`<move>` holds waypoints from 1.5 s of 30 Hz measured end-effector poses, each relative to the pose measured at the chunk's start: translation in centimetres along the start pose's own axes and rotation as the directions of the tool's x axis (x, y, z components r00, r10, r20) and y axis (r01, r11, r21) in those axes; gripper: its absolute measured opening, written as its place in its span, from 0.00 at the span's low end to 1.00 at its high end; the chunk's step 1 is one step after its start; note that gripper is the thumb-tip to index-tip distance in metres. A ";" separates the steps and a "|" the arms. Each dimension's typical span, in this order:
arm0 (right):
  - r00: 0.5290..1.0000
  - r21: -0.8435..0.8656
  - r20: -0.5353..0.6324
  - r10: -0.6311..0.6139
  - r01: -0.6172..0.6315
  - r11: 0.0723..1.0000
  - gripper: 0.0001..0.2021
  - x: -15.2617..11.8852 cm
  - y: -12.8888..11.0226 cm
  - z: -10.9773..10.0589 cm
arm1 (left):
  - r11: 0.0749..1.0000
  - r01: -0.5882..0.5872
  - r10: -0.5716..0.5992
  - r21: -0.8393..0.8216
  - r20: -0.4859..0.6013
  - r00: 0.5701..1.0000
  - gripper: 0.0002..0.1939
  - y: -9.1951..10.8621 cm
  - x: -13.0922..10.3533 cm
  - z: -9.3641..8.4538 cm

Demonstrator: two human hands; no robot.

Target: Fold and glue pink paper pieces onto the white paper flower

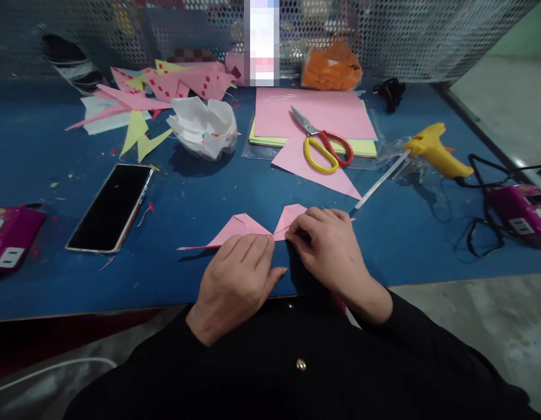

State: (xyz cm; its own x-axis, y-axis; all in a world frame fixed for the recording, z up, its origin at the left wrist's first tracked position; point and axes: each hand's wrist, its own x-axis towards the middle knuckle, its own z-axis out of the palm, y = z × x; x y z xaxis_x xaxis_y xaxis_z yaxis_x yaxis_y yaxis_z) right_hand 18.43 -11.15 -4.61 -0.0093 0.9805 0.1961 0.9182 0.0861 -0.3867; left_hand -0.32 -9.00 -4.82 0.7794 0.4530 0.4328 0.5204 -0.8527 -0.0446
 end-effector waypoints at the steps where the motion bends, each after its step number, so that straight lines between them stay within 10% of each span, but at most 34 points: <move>1: 1.000 -0.012 0.005 -0.009 0.009 1.000 0.08 0.1 -0.1 0.0 | 1.000 -0.003 0.003 -0.006 0.001 1.000 0.19 0.0 0.0 0.0; 45: 0.983 -0.082 0.105 0.153 -0.145 0.986 0.04 0.4 4.6 -2.9 | 0.990 -0.124 0.118 0.063 0.094 0.989 0.34 0.5 0.9 0.5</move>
State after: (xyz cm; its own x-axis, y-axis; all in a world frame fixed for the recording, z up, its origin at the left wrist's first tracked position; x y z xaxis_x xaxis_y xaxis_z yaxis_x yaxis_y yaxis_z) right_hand 23.75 -10.87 -3.72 0.0895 0.9952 0.0386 0.9392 -0.0715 -0.3359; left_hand 0.81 -8.95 -4.87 0.8647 0.3716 0.3381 0.4404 -0.8845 -0.1543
